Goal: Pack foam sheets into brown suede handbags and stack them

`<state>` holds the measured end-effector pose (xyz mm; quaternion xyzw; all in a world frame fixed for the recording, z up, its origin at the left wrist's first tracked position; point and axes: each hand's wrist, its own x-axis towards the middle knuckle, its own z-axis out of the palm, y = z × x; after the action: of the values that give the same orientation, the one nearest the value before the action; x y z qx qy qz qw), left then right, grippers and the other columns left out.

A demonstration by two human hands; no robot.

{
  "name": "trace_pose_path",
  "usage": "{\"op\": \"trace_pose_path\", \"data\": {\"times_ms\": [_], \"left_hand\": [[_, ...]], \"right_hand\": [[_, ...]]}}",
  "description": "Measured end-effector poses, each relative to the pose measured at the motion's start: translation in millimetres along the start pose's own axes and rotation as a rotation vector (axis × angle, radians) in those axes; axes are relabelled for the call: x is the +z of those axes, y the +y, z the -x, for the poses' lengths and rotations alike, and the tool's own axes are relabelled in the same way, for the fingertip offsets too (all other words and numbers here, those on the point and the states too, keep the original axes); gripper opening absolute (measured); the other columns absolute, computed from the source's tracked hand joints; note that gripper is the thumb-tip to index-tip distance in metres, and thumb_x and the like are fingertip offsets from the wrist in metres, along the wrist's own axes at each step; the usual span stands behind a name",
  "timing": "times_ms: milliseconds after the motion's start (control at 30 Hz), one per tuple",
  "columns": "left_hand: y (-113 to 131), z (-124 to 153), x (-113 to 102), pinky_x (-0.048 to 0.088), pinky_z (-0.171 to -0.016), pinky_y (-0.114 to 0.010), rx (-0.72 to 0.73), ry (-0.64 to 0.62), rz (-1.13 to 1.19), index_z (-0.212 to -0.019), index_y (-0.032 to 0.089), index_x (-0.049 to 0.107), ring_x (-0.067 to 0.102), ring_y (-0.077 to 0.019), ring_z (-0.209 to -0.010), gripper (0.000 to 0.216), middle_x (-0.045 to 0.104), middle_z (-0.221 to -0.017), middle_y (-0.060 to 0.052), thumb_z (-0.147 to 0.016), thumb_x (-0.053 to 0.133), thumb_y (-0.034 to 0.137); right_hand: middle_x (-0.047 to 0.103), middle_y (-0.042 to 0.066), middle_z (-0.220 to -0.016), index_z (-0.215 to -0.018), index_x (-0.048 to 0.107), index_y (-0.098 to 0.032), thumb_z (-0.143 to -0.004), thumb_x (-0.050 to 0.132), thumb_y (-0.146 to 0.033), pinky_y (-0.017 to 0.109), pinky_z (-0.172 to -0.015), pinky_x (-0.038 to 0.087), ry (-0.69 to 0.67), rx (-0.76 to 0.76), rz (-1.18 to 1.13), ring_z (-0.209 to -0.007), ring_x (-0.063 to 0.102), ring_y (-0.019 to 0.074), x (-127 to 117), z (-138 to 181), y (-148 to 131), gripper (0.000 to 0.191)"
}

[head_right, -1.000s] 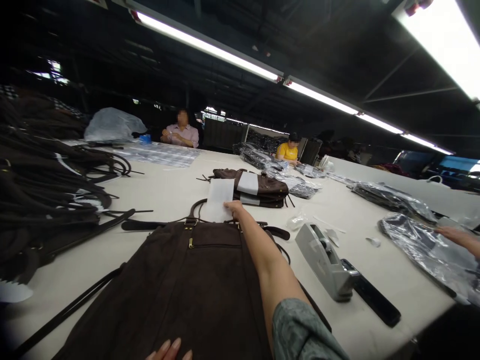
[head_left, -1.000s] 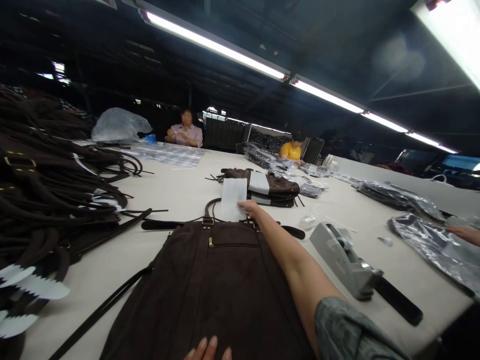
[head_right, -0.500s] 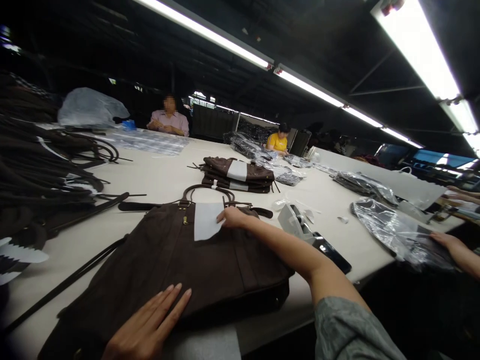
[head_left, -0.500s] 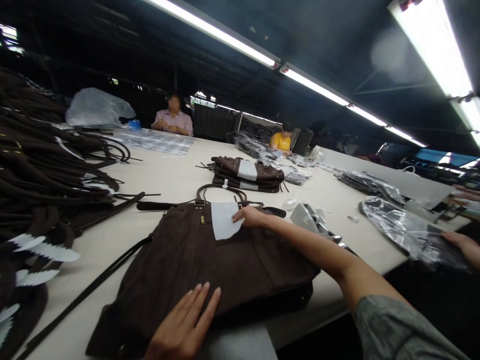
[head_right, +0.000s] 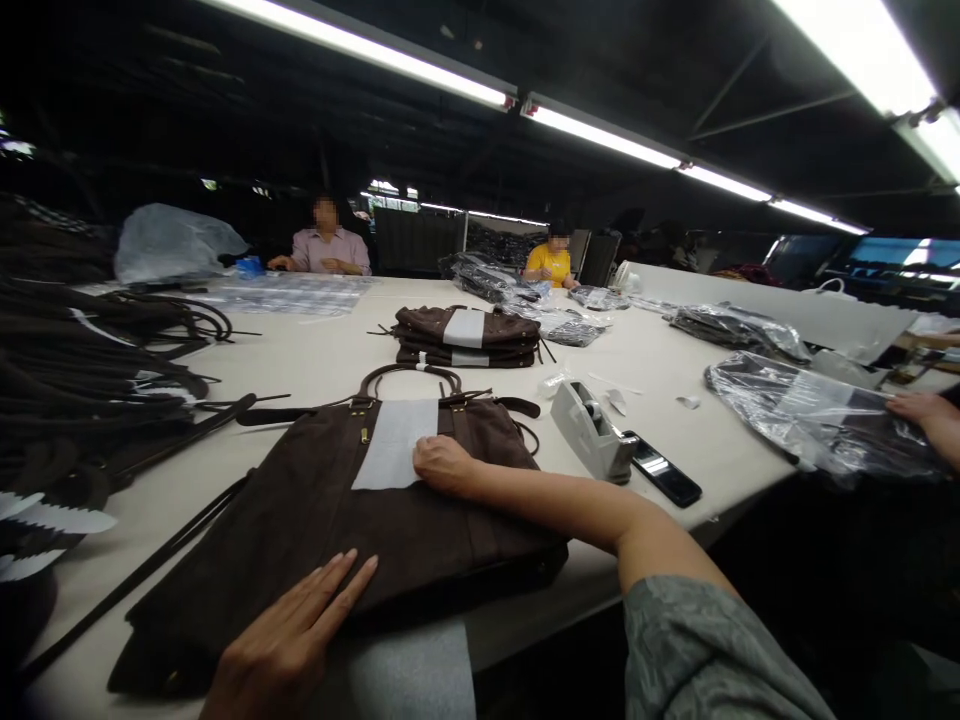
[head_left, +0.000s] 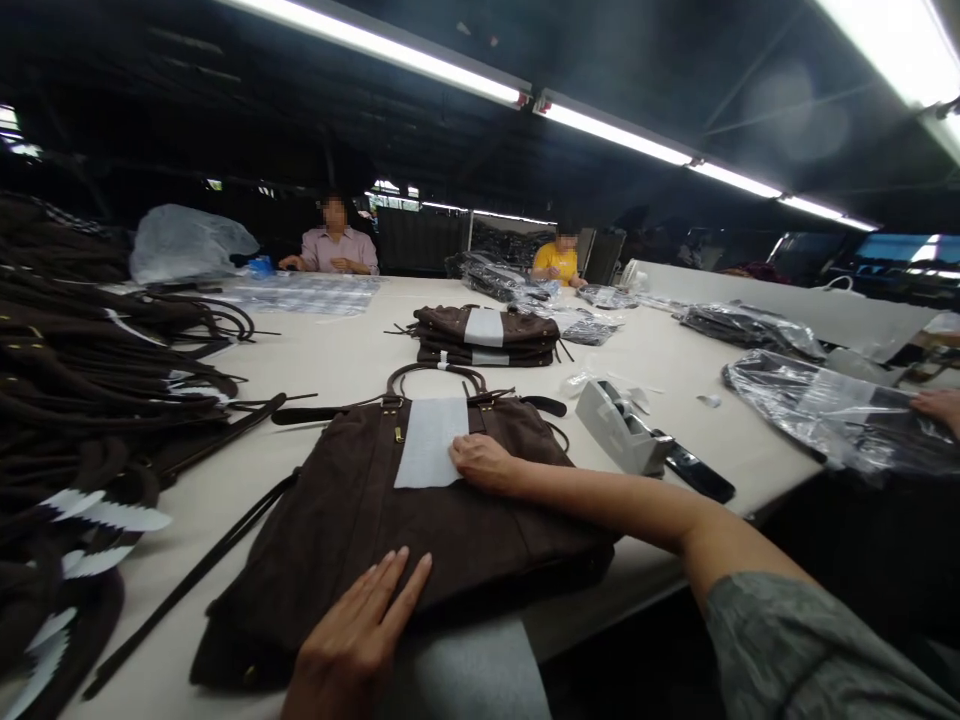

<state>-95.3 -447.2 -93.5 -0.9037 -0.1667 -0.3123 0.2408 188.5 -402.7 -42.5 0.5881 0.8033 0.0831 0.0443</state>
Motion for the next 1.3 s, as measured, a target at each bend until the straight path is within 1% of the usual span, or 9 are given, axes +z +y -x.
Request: {"op": "trace_pose_path", "data": {"times_ms": [300, 400, 500, 567, 667, 933, 1167, 1233, 1300], "left_hand": [[-47.6, -29.6, -35.9, 0.057, -0.086, -0.021, 0.327, -0.252, 0.241, -0.149, 0.018, 0.035, 0.061, -0.0167, -0.12, 0.066, 0.052, -0.143, -0.005, -0.091, 0.052, 0.045], [-63.4, -66.3, -39.5, 0.056, -0.082, -0.018, 0.204, -0.526, 0.456, -0.136, 0.031, 0.054, 0.069, -0.0125, -0.105, 0.042, 0.067, -0.127, 0.001, -0.096, 0.047, 0.04], [-66.3, -123.6, -25.9, 0.056, -0.067, -0.027, -0.031, -0.865, 0.386, -0.097, 0.023, 0.074, 0.072, -0.0198, -0.075, 0.035, 0.076, -0.085, -0.005, -0.096, 0.041, 0.035], [-61.6, -159.0, -4.3, 0.054, -0.066, -0.033, -0.108, -0.85, 0.302, -0.086, 0.015, 0.072, 0.071, -0.0249, -0.072, 0.04, 0.072, -0.078, -0.013, -0.095, 0.036, 0.031], [-51.0, -185.7, 40.8, 0.054, -0.085, -0.036, -0.12, -0.719, 0.303, -0.111, 0.01, 0.064, 0.068, -0.0251, -0.1, 0.045, 0.07, -0.109, -0.019, -0.095, 0.024, 0.022], [-46.5, -145.5, 115.2, 0.023, -0.123, -0.045, -0.098, -0.626, 0.507, -0.145, 0.006, 0.04, 0.028, -0.0241, -0.147, 0.06, 0.036, -0.156, -0.015, -0.099, 0.017, 0.037], [-48.8, -141.2, 122.2, 0.012, -0.125, -0.047, -0.123, -0.633, 0.679, -0.145, 0.014, 0.043, 0.019, -0.0242, -0.15, 0.057, 0.034, -0.158, -0.008, -0.1, 0.021, 0.041], [-48.3, -140.9, 123.5, 0.014, -0.124, -0.048, -0.128, -0.618, 0.698, -0.143, 0.013, 0.045, 0.021, -0.026, -0.149, 0.057, 0.035, -0.157, -0.009, -0.099, 0.022, 0.041], [-48.4, -139.4, 126.1, 0.015, -0.124, -0.05, -0.134, -0.597, 0.707, -0.142, 0.013, 0.047, 0.023, -0.0273, -0.149, 0.057, 0.037, -0.156, -0.009, -0.098, 0.023, 0.041]], "right_hand": [[0.063, 0.012, -0.102, -0.133, 0.049, -0.011, -0.096, 0.042, -0.012, 0.037, -0.081, 0.048, 0.037, -0.126, -0.034, -0.09, 0.062, 0.0239, 8.8, 17.2, 5.9, 0.038], [0.065, 0.015, -0.099, -0.121, 0.058, -0.008, -0.095, 0.042, -0.011, 0.039, -0.079, 0.047, 0.04, -0.052, -0.037, -0.088, 0.064, 0.0256, 6.8, 14.6, -1.5, 0.03], [0.066, 0.021, -0.094, -0.103, 0.064, -0.003, -0.094, 0.041, -0.006, 0.042, -0.079, 0.047, 0.048, 0.043, -0.005, -0.087, 0.065, 0.0283, 6.0, 12.4, -12.2, 0.025], [0.067, 0.022, -0.092, -0.099, 0.065, -0.001, -0.093, 0.041, -0.004, 0.043, -0.078, 0.048, 0.046, 0.048, 0.0, -0.085, 0.066, 0.0288, 6.7, 12.7, -15.6, 0.025], [0.068, 0.019, -0.095, -0.104, 0.065, -0.001, -0.094, 0.044, -0.008, 0.041, -0.076, 0.049, 0.043, -0.005, -0.017, -0.086, 0.067, 0.0284, 8.7, 15.3, -11.5, 0.024], [0.066, 0.015, -0.109, -0.116, 0.065, -0.01, -0.092, 0.054, -0.014, 0.038, -0.084, 0.051, -0.046, -0.008, -0.189, -0.101, 0.064, 0.0271, -19.5, 39.0, 8.3, 0.027], [0.07, 0.004, -0.096, -0.094, 0.074, -0.02, -0.096, 0.057, -0.03, 0.024, -0.085, 0.051, 0.077, 0.011, -1.061, -0.089, 0.067, 0.0158, -93.2, 171.6, -25.4, 0.019], [0.071, 0.004, -0.085, -0.087, 0.076, -0.021, -0.094, 0.062, -0.033, 0.021, -0.074, 0.053, -0.115, 0.038, -1.25, -0.077, 0.069, 0.0145, -85.9, 216.3, -50.0, 0.019], [0.072, 0.005, -0.088, -0.094, 0.075, -0.023, -0.093, 0.062, -0.03, 0.022, -0.073, 0.054, -0.057, 0.259, -1.189, -0.078, 0.069, 0.0158, -57.5, 248.4, -80.7, 0.015]]}}
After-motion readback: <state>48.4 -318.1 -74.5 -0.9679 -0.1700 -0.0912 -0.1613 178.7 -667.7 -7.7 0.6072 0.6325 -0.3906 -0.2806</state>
